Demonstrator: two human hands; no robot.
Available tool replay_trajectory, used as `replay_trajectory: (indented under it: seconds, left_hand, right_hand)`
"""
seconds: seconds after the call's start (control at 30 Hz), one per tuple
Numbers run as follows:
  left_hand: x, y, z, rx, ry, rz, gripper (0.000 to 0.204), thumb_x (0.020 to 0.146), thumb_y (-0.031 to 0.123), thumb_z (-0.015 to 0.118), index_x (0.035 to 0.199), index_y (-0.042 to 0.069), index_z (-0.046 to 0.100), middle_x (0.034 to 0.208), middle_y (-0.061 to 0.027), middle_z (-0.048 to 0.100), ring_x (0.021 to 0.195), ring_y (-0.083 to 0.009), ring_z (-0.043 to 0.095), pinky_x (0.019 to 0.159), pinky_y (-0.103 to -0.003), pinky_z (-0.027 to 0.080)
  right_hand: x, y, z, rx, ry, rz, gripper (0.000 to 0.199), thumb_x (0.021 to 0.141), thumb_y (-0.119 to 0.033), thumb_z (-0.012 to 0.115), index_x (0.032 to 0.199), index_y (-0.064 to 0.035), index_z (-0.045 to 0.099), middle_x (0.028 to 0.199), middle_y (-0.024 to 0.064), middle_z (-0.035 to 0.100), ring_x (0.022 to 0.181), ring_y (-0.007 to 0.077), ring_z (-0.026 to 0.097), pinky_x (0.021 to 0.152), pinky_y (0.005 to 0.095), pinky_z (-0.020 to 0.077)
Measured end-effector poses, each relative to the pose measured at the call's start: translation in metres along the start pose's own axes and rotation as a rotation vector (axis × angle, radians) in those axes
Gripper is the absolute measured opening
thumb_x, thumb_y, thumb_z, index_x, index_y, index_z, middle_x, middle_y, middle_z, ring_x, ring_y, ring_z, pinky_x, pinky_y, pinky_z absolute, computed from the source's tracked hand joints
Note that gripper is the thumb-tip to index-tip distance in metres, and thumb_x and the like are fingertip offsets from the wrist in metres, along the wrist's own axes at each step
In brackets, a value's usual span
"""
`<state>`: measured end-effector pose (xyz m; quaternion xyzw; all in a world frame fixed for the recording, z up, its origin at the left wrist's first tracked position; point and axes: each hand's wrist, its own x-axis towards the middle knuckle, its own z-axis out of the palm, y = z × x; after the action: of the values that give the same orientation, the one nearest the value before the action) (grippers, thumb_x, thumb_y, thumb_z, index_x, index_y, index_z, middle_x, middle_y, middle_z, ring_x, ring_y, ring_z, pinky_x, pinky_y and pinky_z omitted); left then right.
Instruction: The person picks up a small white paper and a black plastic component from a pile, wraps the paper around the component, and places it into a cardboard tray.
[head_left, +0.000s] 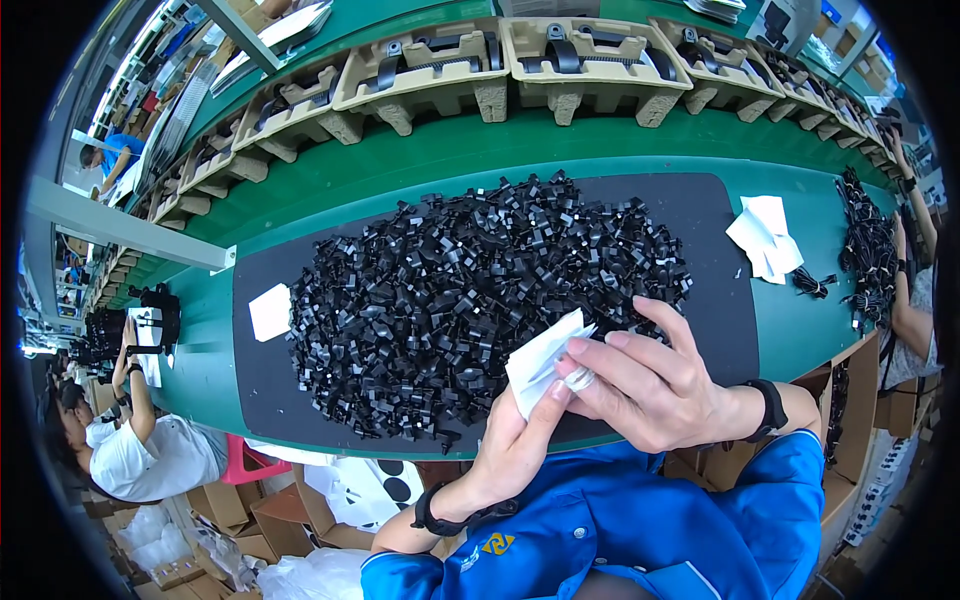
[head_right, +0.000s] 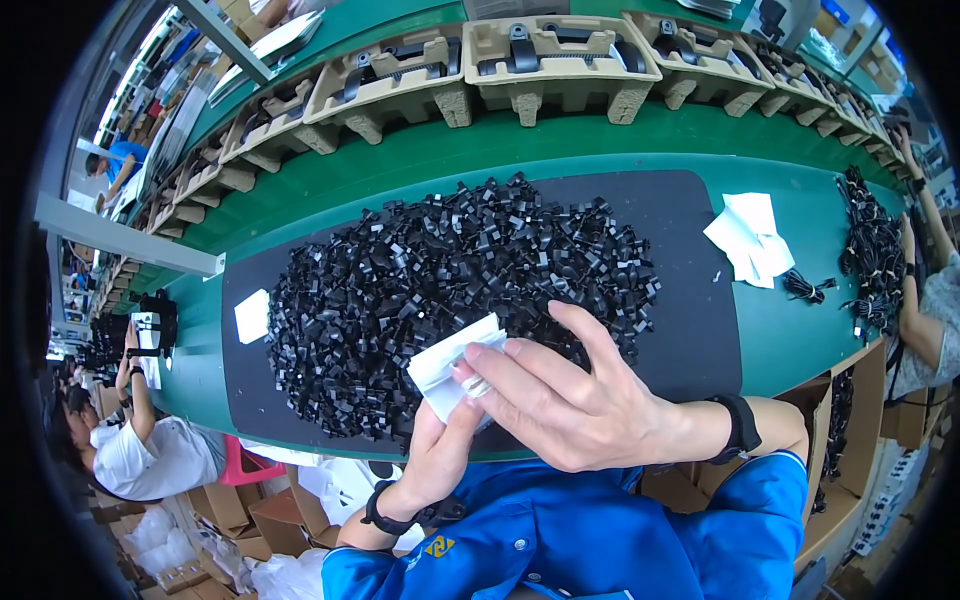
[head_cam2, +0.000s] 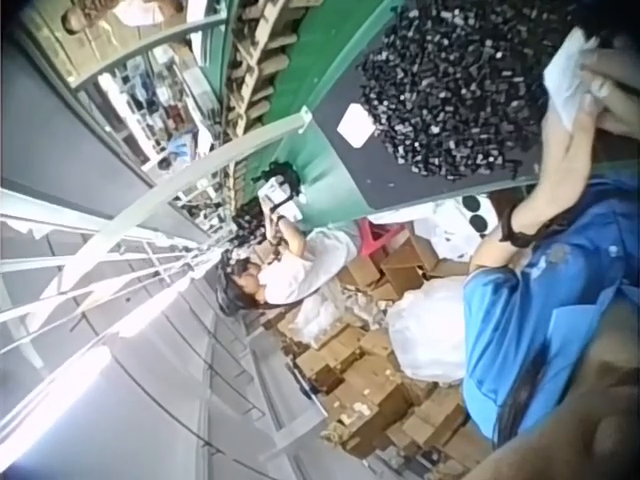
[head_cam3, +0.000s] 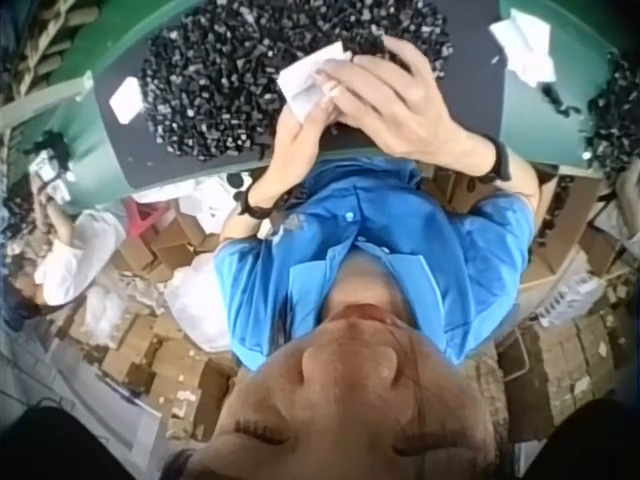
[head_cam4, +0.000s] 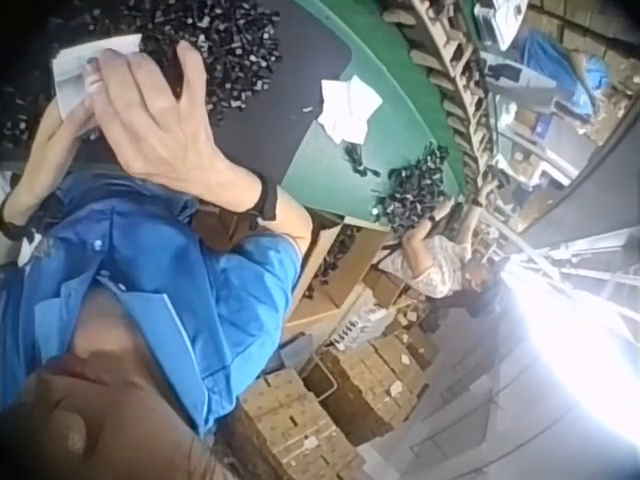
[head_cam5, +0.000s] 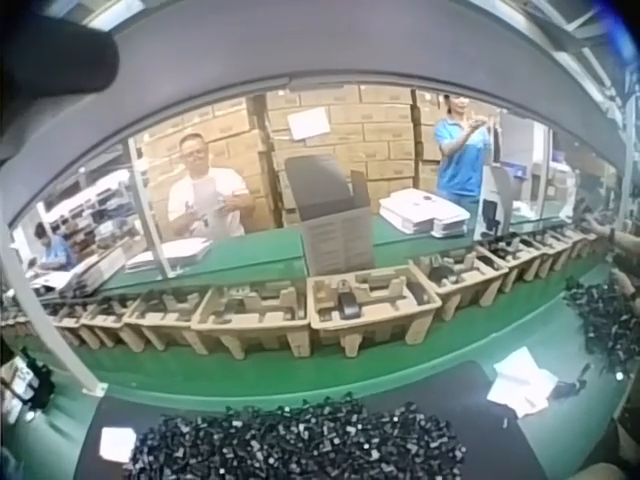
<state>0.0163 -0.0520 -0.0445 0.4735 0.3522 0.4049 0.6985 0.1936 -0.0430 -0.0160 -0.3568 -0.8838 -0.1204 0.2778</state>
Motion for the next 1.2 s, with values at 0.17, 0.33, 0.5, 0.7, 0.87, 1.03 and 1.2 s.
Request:
replay_trajectory:
  seconds: [0.17, 0.33, 0.5, 0.7, 0.87, 1.03, 1.2]
  left_hand:
    - [-0.007, 0.000, 0.000, 0.090, -0.044, 0.019, 0.034, 0.097, 0.014, 0.040, 0.126, -0.004, 0.045, 0.113, -0.0137, 0.058, 0.104, -0.0183, 0.056, 0.088, -0.031, 0.045]
    - [-0.014, -0.004, -0.001, 0.141, -0.030, 0.033, 0.030, 0.095, 0.011, 0.043, 0.121, -0.004, 0.050, 0.108, -0.0149, 0.060, 0.099, -0.0206, 0.060, 0.083, -0.031, 0.047]
    - [-0.009, 0.004, -0.005, 0.496, -0.067, 0.163, 0.029, 0.092, 0.009, 0.049, 0.118, -0.004, 0.052, 0.108, -0.0151, 0.061, 0.099, -0.0230, 0.061, 0.083, -0.031, 0.047]
    - [-0.015, 0.000, -0.025, 0.331, -0.061, 0.003, 0.041, 0.082, 0.006, 0.062, 0.122, -0.001, 0.053, 0.109, -0.0138, 0.062, 0.097, -0.0221, 0.062, 0.085, -0.031, 0.047]
    - [-0.005, 0.017, -0.025, 0.350, -0.190, -0.255, 0.052, 0.075, 0.006, 0.072, 0.123, 0.001, 0.054, 0.104, -0.0115, 0.065, 0.093, -0.0166, 0.063, 0.083, -0.030, 0.049]
    - [0.002, 0.015, -0.034, 0.329, -0.318, -0.292, 0.056, 0.070, 0.010, 0.077, 0.121, 0.001, 0.056, 0.102, -0.0105, 0.066, 0.092, -0.0125, 0.062, 0.083, -0.028, 0.050]
    - [0.010, 0.010, -0.038, 0.140, -0.412, -0.481, 0.057, 0.067, 0.013, 0.081, 0.118, 0.001, 0.058, 0.105, -0.0093, 0.066, 0.093, -0.0104, 0.062, 0.085, -0.026, 0.049]
  right_hand:
    - [-0.004, -0.005, -0.005, -0.034, 0.013, -0.008, 0.039, 0.073, -0.029, 0.075, 0.104, -0.0084, 0.063, 0.112, 0.0020, 0.059, 0.098, 0.0190, 0.046, 0.087, 0.0483, 0.0470]
    - [0.008, 0.001, -0.018, 0.145, -0.037, -0.010, 0.035, 0.070, -0.025, 0.075, 0.097, -0.0065, 0.064, 0.107, 0.0065, 0.060, 0.094, 0.0190, 0.048, 0.082, 0.0420, 0.0477]
    - [0.025, 0.007, -0.017, 0.369, -0.114, 0.059, 0.029, 0.069, -0.018, 0.071, 0.093, -0.0044, 0.062, 0.100, 0.0091, 0.061, 0.076, 0.0188, 0.053, 0.063, 0.0326, 0.0485]
    - [0.019, -0.004, -0.026, 0.305, -0.163, 0.017, 0.025, 0.073, -0.012, 0.065, 0.096, -0.0033, 0.059, 0.092, 0.0101, 0.061, 0.058, 0.0181, 0.055, 0.047, 0.0288, 0.0454]
    - [0.022, 0.008, -0.029, 0.925, -0.656, 0.157, 0.019, 0.079, -0.010, 0.059, 0.096, -0.0012, 0.055, 0.082, 0.0156, 0.059, 0.056, 0.0221, 0.058, 0.044, 0.0344, 0.0433]
    - [0.037, 0.028, -0.004, 1.095, -0.888, 0.045, 0.016, 0.085, -0.010, 0.054, 0.097, 0.0000, 0.054, 0.076, 0.0166, 0.058, 0.058, 0.0274, 0.060, 0.048, 0.0394, 0.0456]
    - [0.036, 0.039, -0.002, 1.265, -1.043, 0.154, 0.014, 0.085, -0.010, 0.055, 0.097, -0.0008, 0.057, 0.078, 0.0127, 0.060, 0.063, 0.0264, 0.060, 0.053, 0.0399, 0.0481]
